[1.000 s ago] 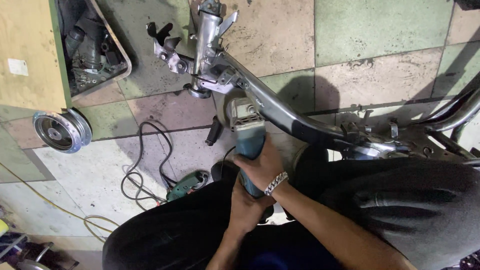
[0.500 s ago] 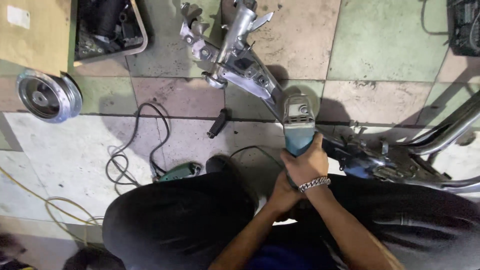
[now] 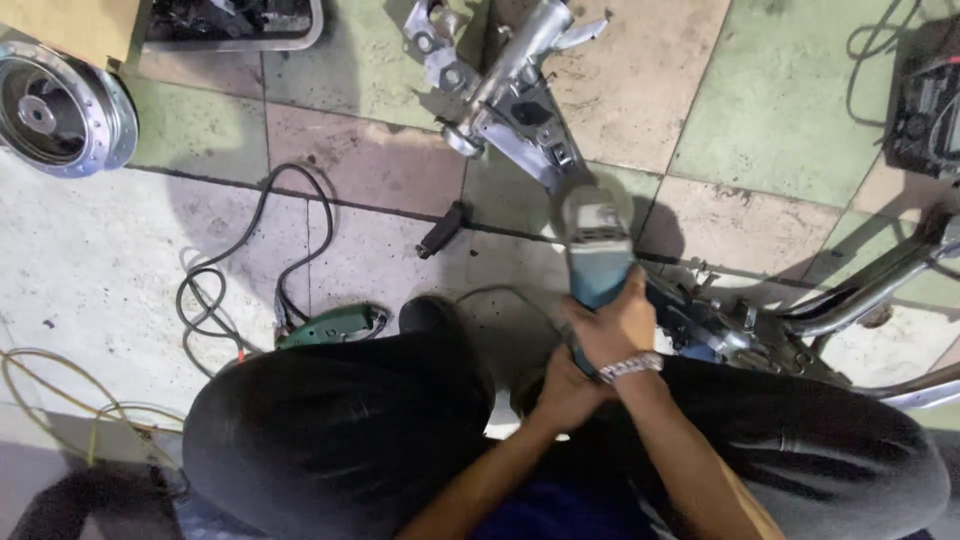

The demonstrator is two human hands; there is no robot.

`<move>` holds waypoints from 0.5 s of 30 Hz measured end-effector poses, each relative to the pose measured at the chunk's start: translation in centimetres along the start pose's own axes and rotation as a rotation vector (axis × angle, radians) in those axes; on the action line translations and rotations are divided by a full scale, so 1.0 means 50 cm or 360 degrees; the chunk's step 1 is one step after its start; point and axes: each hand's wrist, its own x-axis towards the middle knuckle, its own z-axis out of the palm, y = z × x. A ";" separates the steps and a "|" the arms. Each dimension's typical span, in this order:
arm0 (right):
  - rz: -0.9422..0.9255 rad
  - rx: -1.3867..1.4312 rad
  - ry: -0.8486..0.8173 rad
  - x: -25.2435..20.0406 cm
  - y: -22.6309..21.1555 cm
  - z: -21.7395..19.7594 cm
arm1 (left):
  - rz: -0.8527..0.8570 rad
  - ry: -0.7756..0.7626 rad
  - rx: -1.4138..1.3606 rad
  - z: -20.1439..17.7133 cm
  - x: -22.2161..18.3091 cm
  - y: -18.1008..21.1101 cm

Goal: Grinding a motorcycle frame using an angle grinder

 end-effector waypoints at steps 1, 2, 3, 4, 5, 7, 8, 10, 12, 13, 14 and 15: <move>-0.0013 -0.0010 0.0013 0.025 0.032 -0.003 | 0.0015 -0.0004 -0.0014 0.025 -0.007 0.036; -0.0026 -0.0085 0.0035 0.046 0.065 -0.008 | -0.0050 0.0020 -0.0061 0.051 -0.021 0.072; -0.0040 -0.0159 0.0058 0.066 0.099 -0.013 | -0.0115 0.0042 -0.0108 0.076 -0.035 0.108; -0.0043 -0.0185 0.0059 0.065 0.088 -0.039 | -0.0117 0.0044 -0.0133 0.095 -0.039 0.129; -0.0018 -0.0251 -0.0002 0.062 0.077 -0.065 | -0.0235 0.0119 -0.0100 0.115 -0.044 0.150; 0.0014 -0.0323 -0.0035 0.068 0.041 -0.103 | -0.0348 0.0165 -0.0074 0.145 -0.035 0.203; -0.0011 -0.0373 -0.0048 0.071 0.029 -0.110 | -0.0424 0.0153 0.0081 0.157 -0.028 0.225; -0.0029 -0.0432 -0.0051 0.063 -0.003 -0.123 | -0.0498 0.0128 0.0229 0.162 -0.015 0.197; -0.0018 -0.0588 -0.0055 0.045 -0.044 -0.132 | -0.0256 0.0067 -0.0259 0.150 0.001 0.102; -0.0011 -0.0599 -0.0048 0.038 -0.046 -0.129 | -0.0259 0.0059 -0.0271 0.148 -0.002 0.101; -0.0020 -0.0632 -0.0023 0.036 -0.052 -0.127 | -0.0229 0.0053 -0.0290 0.146 0.002 0.101; -0.0030 -0.0665 0.0001 0.035 -0.058 -0.125 | -0.0198 0.0047 -0.0310 0.145 0.006 0.101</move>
